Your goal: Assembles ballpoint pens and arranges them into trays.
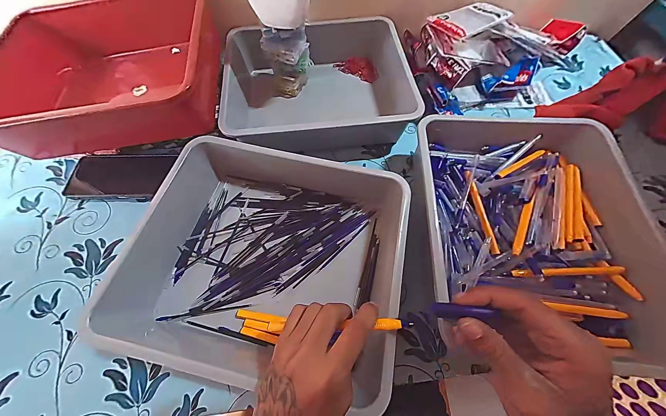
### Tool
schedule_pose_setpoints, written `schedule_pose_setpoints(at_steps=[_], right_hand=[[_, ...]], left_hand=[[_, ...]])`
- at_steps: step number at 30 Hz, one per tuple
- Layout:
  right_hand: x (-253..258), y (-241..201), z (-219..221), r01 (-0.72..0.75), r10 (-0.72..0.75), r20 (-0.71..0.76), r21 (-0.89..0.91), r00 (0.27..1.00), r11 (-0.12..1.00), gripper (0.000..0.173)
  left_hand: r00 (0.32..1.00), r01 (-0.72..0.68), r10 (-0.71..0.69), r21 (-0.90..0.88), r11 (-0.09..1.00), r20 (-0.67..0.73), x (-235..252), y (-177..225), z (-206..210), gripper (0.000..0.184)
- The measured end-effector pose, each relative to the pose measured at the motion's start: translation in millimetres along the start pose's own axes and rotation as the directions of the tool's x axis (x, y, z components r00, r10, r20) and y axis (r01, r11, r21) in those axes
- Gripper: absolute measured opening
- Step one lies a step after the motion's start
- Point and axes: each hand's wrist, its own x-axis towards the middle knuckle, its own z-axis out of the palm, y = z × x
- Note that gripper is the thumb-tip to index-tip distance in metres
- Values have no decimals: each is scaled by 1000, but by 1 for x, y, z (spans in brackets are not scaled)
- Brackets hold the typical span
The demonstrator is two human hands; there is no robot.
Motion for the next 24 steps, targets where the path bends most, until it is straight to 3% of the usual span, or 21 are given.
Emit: schedule_pose_setpoints(at_steps=[10, 18, 21, 24], right_hand=[[-8, -3, 23, 73, -79, 139, 48, 987, 996, 22], [-22, -20, 11, -73, 53, 193, 99, 980, 992, 18], [-27, -19, 12, -142, 121, 215, 87, 969, 986, 20], [-25, -20, 17, -118, 110, 278, 10, 954, 993, 32]], left_hand=[[996, -85, 82, -107, 991, -33, -2, 5, -5, 23], [974, -225, 225, 9, 974, -37, 7, 27, -23, 20], [974, -225, 225, 12, 974, 34, 6, 29, -24, 21], [983, -175, 173, 30, 984, 62, 4, 17, -21, 19]])
